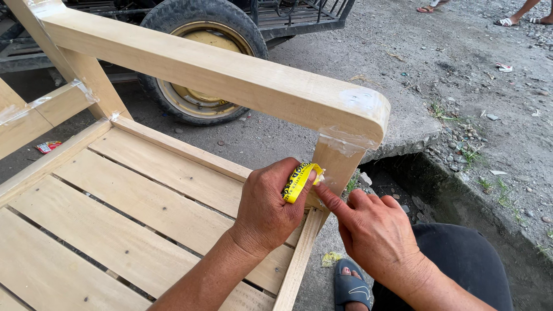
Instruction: The person applies wood glue from a yellow tube to the joints of a wooden chair frame. They squeeze glue onto the intersections of the backrest slats and side rails, then spread it with their finger. The person continues along the frame, gluing the armrest joints and seat frame connections.
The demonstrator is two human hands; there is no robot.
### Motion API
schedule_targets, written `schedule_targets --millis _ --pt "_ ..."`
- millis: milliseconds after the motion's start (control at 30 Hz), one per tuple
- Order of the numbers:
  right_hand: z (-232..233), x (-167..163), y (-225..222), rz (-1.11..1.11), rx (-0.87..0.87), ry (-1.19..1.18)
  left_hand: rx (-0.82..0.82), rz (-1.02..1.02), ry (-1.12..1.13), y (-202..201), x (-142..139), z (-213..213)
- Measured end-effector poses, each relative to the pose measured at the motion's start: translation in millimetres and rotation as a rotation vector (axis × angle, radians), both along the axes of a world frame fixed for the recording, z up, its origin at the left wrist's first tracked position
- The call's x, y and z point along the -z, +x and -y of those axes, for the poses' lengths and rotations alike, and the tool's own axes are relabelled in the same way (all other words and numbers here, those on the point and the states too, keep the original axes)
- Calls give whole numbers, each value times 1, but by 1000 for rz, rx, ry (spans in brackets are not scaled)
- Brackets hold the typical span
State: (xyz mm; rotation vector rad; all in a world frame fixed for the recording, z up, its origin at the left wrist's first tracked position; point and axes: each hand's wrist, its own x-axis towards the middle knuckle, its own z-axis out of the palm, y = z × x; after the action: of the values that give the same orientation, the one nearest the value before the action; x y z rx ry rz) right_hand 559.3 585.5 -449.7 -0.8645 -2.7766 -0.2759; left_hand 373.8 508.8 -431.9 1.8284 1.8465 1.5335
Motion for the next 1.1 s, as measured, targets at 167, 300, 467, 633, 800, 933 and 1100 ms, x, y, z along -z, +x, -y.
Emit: schedule_targets --millis 167,300,467,633,800,933,1100 --pt "-1 -1 2 -62 -71 -23 0 8 31 -3 -1 1" --pt "1 -4 6 -144 -36 -56 8 28 36 -5 0 -1" --pt "-3 2 2 -128 -58 -36 5 23 0 -6 1 -2" --pt "-6 15 3 -128 -174 -96 13 22 23 -7 1 -2" --pt "-4 30 21 -145 -174 -159 4 20 38 -7 1 -1" --pt "-1 51 31 -458 -149 -382 -5 -4 59 -7 2 0" --pt "7 82 32 -876 67 -1029 -4 18 23 -5 2 -2"
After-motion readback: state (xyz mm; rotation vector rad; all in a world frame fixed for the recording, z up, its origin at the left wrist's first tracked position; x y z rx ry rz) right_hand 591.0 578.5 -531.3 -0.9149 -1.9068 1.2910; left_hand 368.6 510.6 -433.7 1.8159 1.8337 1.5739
